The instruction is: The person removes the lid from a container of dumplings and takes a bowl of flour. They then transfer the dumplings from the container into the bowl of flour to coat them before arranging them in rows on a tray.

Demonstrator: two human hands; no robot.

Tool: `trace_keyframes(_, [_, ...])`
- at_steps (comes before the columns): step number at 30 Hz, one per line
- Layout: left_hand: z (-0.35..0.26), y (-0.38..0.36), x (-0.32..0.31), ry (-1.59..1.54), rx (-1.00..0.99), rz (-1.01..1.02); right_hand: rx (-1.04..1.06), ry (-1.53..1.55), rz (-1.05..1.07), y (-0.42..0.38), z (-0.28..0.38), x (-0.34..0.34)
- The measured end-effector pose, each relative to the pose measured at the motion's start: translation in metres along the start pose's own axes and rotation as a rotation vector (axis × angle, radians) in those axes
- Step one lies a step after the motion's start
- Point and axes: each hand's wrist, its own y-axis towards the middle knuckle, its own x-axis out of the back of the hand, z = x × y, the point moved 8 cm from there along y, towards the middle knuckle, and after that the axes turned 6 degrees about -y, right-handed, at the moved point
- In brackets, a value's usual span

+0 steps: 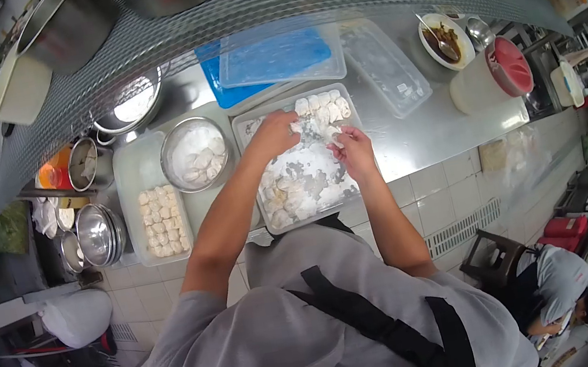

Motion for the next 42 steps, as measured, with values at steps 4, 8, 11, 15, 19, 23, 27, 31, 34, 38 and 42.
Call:
trace_keyframes(4, [0.015, 0.035, -0.048, 0.172, 0.21, 0.254, -0.096, 0.178, -0.053, -0.007, -0.012, 0.017])
trace_keyframes(8, [0.008, 0.043, -0.051, 0.195, 0.276, 0.088, -0.171, 0.318, -0.027, -0.011, -0.025, 0.021])
trace_keyframes(11, [-0.001, 0.038, -0.042, 0.138, 0.259, -0.048, -0.182, 0.453, 0.013, -0.002, -0.028, 0.019])
trace_keyframes(15, [0.002, 0.037, -0.05, 0.054, 0.159, -0.088, -0.144, 0.567, -0.032, 0.01, -0.036, 0.015])
trace_keyframes(19, [-0.008, 0.038, -0.051, 0.024, 0.047, -0.133, -0.068, 0.606, -0.113, 0.019, -0.032, 0.008])
trace_keyframes(23, [-0.002, 0.023, -0.04, 0.023, 0.12, -0.24, 0.08, 0.615, -0.225, 0.026, -0.024, 0.006])
trace_keyframes(27, [0.013, 0.013, -0.039, 0.107, 0.331, -0.298, 0.201, 0.406, -0.335, 0.013, -0.02, 0.005])
trace_keyframes(31, [0.015, 0.014, -0.048, 0.066, 0.35, -0.264, 0.356, -0.134, -0.47, 0.001, -0.026, 0.022])
trace_keyframes(34, [0.024, 0.014, -0.056, 0.079, 0.316, -0.285, 0.549, -0.767, -0.455, -0.035, 0.022, -0.003])
trace_keyframes(38, [0.019, 0.012, -0.055, 0.089, 0.372, -0.312, 0.56, -1.133, -0.485, -0.024, 0.043, -0.015])
trace_keyframes(42, [0.005, 0.012, -0.05, 0.081, 0.335, -0.34, 0.372, -1.263, -0.499, 0.006, 0.044, -0.01])
